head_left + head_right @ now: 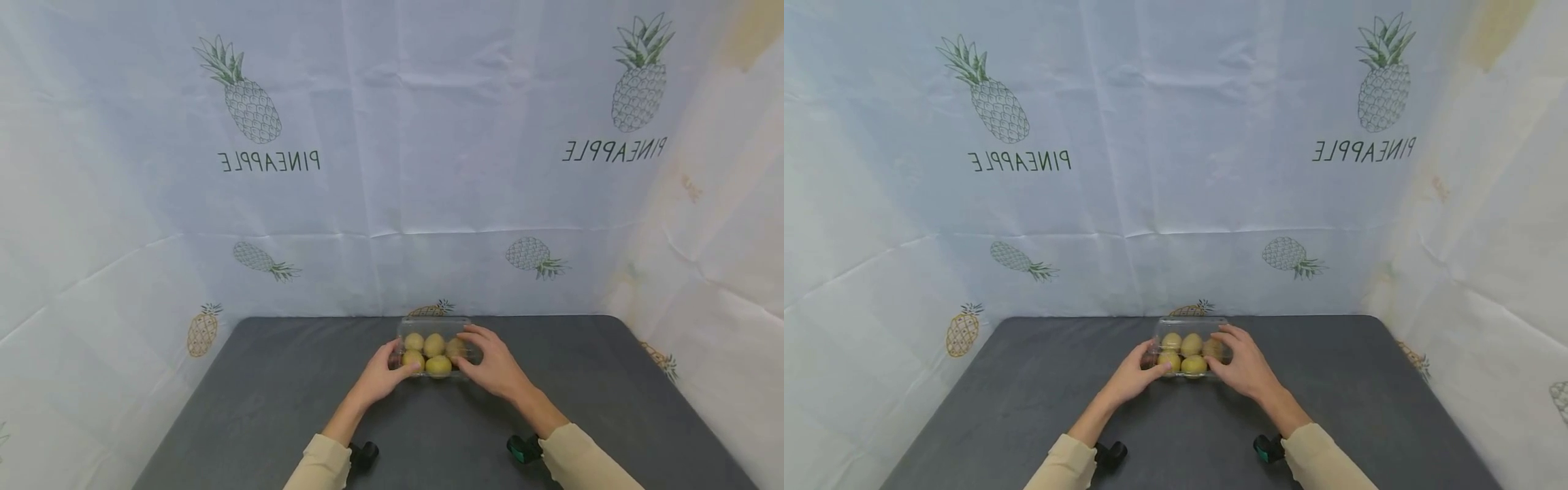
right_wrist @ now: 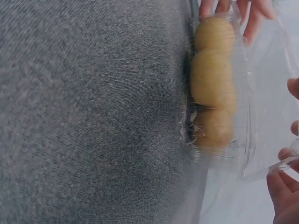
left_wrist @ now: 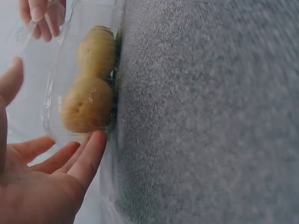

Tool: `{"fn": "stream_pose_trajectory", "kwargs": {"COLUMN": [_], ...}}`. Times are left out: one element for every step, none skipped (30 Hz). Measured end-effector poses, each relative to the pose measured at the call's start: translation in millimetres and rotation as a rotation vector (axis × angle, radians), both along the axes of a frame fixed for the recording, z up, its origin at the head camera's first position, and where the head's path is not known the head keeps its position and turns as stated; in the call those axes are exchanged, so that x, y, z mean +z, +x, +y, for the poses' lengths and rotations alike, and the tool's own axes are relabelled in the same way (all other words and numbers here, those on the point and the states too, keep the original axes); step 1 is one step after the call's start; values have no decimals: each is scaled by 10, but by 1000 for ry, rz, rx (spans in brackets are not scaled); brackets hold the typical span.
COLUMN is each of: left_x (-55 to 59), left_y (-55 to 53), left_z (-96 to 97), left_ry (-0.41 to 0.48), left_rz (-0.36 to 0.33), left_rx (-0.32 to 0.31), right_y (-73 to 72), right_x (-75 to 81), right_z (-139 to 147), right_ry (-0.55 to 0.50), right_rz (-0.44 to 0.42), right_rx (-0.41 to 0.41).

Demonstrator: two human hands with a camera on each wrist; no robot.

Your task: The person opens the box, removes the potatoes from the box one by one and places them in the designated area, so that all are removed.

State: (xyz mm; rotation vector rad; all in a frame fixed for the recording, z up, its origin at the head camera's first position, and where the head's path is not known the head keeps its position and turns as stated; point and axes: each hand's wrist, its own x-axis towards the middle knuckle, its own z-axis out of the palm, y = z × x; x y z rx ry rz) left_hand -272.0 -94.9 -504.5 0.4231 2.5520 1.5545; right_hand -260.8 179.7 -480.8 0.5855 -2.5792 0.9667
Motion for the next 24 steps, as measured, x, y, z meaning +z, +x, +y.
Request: {"fn": "stream_pose_trajectory", "kwargs": {"left_x": [-6,-10,-13,-16,-18,-21,-23,-25,-27,-29,-31,-31,-30,-29,-26,-24,-22,-20,-19,-18,-17,-15,-15,-14], "left_y": [-4,-7,-11,-14,-17,-19,-21,-23,-24,-24,-24,-23,-22,-21,-20,-19,-19,-22,-23,-24,-26,-27,-29,-30], "left_z": [0,1,2,4,7,11,14,19,24,26,29,31,33,36,38,40,42,43,44,45,46,46,46,47], "left_ry": [4,7,11,12,11,13,16,17,18,18,18,19,18,16,14,12,10,7,4,2,0,-2,-3,-5], "left_rz": [-1,-2,-2,-2,0,2,3,5,6,6,5,3,3,3,2,1,0,3,3,3,3,3,3,3], "left_rx": [1,4,8,12,15,16,16,14,12,11,10,9,9,11,13,14,16,17,19,21,22,23,25,25], "right_y": [-1,-3,-4,-1,-3,-5,-9,-13,-19,-24,-33,-38,-45,-52,-61,-71,-85,-99,-115,-131,-147,-163,-179,-194], "right_x": [0,-1,2,12,18,25,30,35,41,44,43,49,54,62,70,79,86,95,102,110,118,125,131,135], "right_z": [4,8,12,16,22,29,37,45,55,63,72,80,88,97,105,113,121,127,135,142,149,156,163,171], "right_ry": [-16,-32,-47,-62,-74,-82,-88,-96,-100,-109,-114,-126,-142,-161,-181,-202,-222,-244,-261,-276,-292,-306,-324,-343], "right_rz": [-2,-6,-8,-6,-7,-4,0,0,4,2,-1,-5,-12,-19,-26,-35,-42,-51,-61,-69,-79,-89,-101,-114], "right_rx": [2,2,4,8,9,9,7,3,0,-3,-11,-13,-15,-16,-17,-20,-23,-24,-28,-31,-36,-40,-41,-43]}}
